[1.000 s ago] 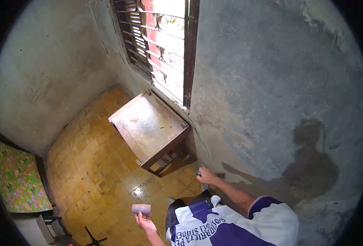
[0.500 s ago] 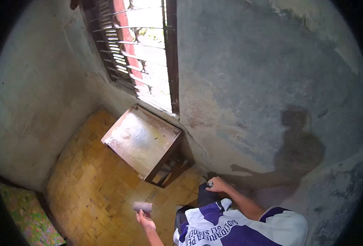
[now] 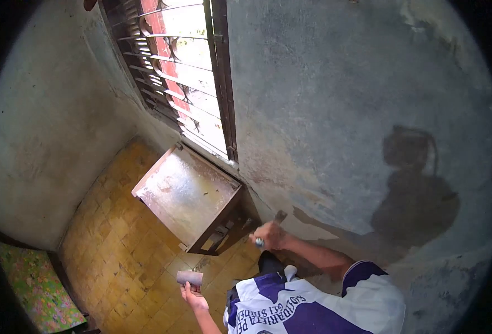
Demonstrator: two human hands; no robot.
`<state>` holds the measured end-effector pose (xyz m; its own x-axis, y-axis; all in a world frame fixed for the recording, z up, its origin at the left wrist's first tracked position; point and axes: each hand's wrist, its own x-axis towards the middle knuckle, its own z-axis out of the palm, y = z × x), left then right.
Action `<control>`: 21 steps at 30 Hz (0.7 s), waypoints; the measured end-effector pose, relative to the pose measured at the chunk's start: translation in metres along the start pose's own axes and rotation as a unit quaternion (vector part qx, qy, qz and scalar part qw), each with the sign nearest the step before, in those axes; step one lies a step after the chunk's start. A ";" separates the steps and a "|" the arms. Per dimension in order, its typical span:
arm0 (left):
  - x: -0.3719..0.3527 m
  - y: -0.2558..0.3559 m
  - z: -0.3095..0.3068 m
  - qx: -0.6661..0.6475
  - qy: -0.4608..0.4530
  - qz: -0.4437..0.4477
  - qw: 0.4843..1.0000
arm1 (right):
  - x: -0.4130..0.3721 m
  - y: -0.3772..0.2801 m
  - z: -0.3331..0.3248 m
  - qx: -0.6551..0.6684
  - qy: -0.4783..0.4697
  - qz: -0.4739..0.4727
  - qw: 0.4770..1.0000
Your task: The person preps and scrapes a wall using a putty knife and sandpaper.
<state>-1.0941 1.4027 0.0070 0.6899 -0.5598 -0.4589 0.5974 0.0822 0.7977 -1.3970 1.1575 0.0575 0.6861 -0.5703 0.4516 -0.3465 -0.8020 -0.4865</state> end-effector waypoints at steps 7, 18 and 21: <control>-0.001 -0.014 0.047 -0.009 0.002 0.006 1.000 | 0.010 0.043 0.017 0.011 0.004 -0.068 0.998; 0.011 -0.019 0.060 -0.011 0.005 0.008 1.000 | 0.026 0.073 -0.007 0.005 0.030 0.006 1.000; 0.009 -0.019 0.057 -0.019 0.002 0.012 1.000 | 0.021 0.094 0.003 -0.002 0.063 0.126 0.990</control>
<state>-1.1223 1.3492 0.0093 0.7065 -0.5534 -0.4411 0.5951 0.1272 0.7935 -1.4130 1.0706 0.0194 0.4920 -0.7702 0.4058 -0.4996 -0.6316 -0.5929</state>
